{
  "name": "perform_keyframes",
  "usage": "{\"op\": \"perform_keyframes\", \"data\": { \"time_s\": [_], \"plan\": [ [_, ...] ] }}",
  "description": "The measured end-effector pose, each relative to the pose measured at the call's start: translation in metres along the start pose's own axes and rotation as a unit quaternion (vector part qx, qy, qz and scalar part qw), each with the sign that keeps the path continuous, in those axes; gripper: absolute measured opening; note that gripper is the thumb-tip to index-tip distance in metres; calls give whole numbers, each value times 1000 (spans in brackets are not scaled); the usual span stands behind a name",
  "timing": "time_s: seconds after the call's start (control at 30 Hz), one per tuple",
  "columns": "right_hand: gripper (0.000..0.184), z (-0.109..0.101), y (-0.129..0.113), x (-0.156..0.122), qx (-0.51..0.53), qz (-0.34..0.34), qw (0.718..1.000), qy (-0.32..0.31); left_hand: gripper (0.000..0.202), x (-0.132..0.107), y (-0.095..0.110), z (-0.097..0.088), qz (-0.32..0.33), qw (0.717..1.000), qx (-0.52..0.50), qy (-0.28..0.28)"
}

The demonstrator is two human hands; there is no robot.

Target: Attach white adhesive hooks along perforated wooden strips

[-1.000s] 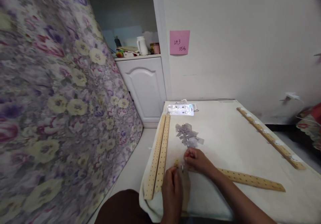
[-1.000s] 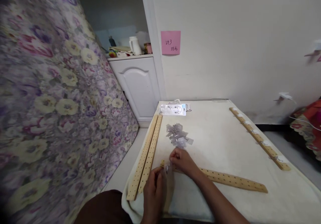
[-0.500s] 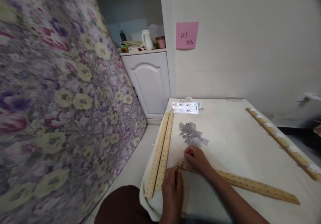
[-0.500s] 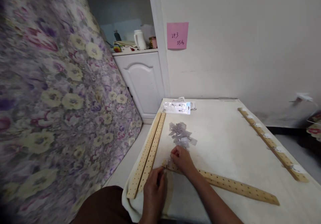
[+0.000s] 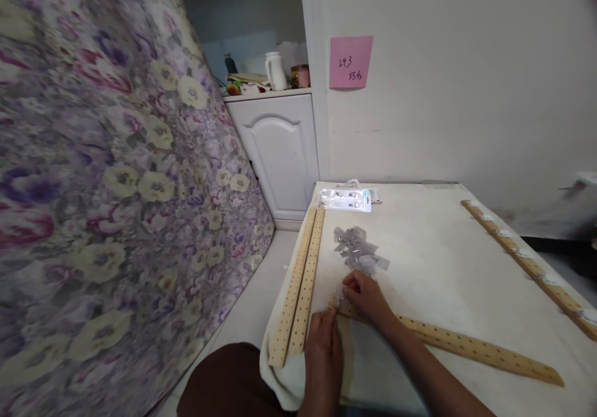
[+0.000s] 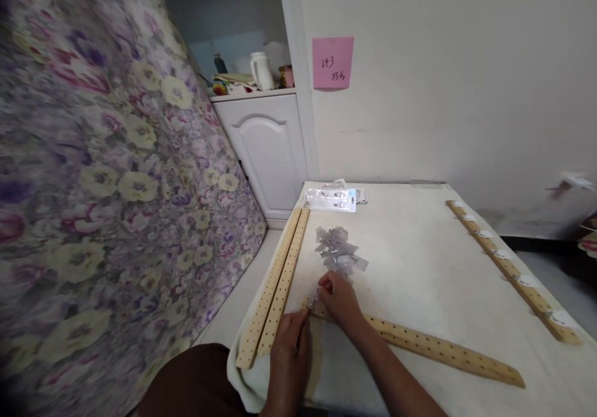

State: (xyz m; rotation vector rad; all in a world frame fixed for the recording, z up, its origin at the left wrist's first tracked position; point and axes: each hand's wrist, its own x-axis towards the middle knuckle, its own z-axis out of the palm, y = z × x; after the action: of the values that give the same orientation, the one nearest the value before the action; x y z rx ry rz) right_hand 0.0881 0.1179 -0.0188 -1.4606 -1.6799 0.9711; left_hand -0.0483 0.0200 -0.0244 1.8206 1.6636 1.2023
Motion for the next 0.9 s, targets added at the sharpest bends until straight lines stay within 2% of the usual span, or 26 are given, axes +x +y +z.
{"op": "perform_keyframes", "data": {
  "time_s": [0.9],
  "plan": [
    [10,1,3,0,1,1,1000,-10,34,0,0,2,10,1000,24,-6]
  ]
}}
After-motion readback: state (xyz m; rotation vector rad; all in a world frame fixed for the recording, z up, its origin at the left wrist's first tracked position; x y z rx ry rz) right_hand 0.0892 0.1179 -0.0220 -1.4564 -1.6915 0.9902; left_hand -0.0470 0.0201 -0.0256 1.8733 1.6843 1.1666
